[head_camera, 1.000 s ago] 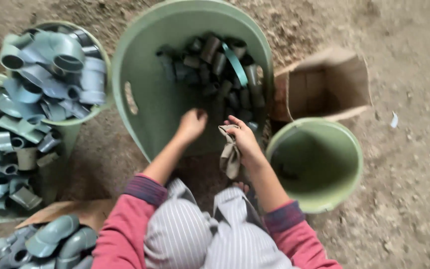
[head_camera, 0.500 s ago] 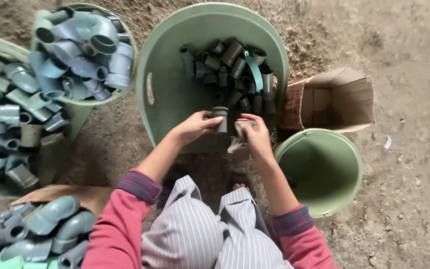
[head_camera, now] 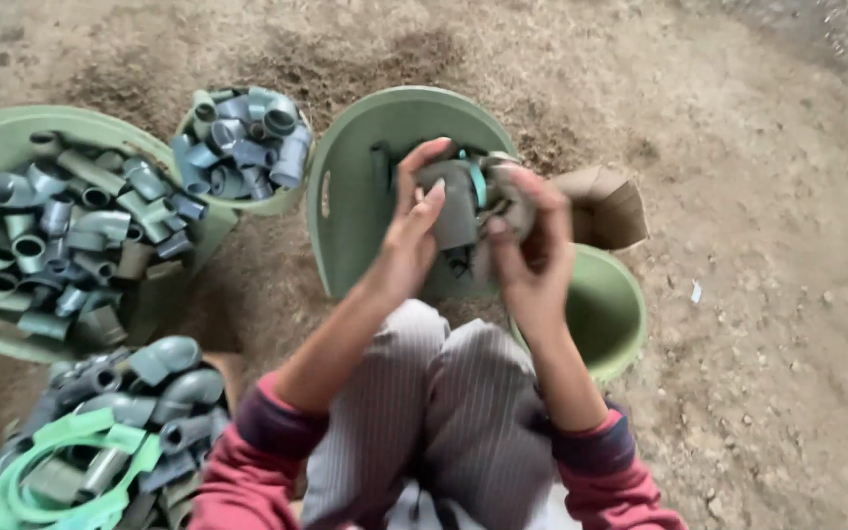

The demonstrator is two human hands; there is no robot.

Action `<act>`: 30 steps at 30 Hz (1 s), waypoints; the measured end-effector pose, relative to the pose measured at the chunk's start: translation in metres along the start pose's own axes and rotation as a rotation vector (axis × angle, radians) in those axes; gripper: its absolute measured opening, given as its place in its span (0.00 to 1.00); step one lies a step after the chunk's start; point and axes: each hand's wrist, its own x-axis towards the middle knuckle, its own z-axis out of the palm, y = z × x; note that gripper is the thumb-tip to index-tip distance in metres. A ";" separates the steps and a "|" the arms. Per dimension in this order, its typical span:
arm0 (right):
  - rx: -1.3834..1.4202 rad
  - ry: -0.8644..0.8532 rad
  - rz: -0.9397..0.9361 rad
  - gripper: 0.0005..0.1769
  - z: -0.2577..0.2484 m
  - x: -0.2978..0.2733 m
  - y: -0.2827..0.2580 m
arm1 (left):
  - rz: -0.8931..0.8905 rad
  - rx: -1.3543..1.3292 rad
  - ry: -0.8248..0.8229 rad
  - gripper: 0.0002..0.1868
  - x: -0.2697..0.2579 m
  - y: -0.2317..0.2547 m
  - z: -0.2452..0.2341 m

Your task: The person sits among several green buckets filled with gray plastic pipe fittings. They pick up individual fittings, wipe them with a cloth, and place them into a bucket. The person occasionally dips the cloth into a smaller bucket of liquid to re-wet it before continuing to wipe more fittings.

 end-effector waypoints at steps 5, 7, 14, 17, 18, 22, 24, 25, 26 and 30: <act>-0.252 -0.115 -0.134 0.17 0.023 -0.024 -0.051 | 0.211 -0.037 0.238 0.20 -0.040 0.017 0.042; -0.349 -0.143 -0.161 0.18 0.023 -0.035 -0.056 | 0.221 -0.156 0.245 0.19 -0.041 0.025 0.041; -0.251 -0.075 -0.107 0.18 0.041 -0.035 -0.063 | 0.247 -0.233 0.156 0.21 -0.072 0.043 0.043; -0.171 -0.047 -0.046 0.16 0.053 -0.037 -0.061 | 0.294 -0.264 0.142 0.22 -0.080 0.051 0.042; -0.202 -0.053 -0.066 0.16 0.057 -0.041 -0.062 | 0.310 -0.287 0.146 0.22 -0.082 0.052 0.040; -0.287 -0.072 -0.135 0.14 0.068 -0.043 -0.065 | 0.315 -0.407 0.159 0.20 -0.081 0.074 0.028; -0.472 -0.071 -0.274 0.15 0.068 -0.045 -0.072 | 0.220 -0.420 0.103 0.21 -0.089 0.085 0.025; -0.469 -0.075 -0.275 0.15 0.065 -0.040 -0.069 | 0.223 -0.419 0.106 0.21 -0.094 0.089 0.024; -0.478 -0.060 -0.288 0.16 0.061 -0.035 -0.066 | 0.171 -0.473 0.110 0.21 -0.099 0.092 0.023; -0.469 0.007 -0.411 0.17 0.053 -0.052 -0.049 | 0.098 -0.542 0.137 0.21 -0.106 0.099 0.020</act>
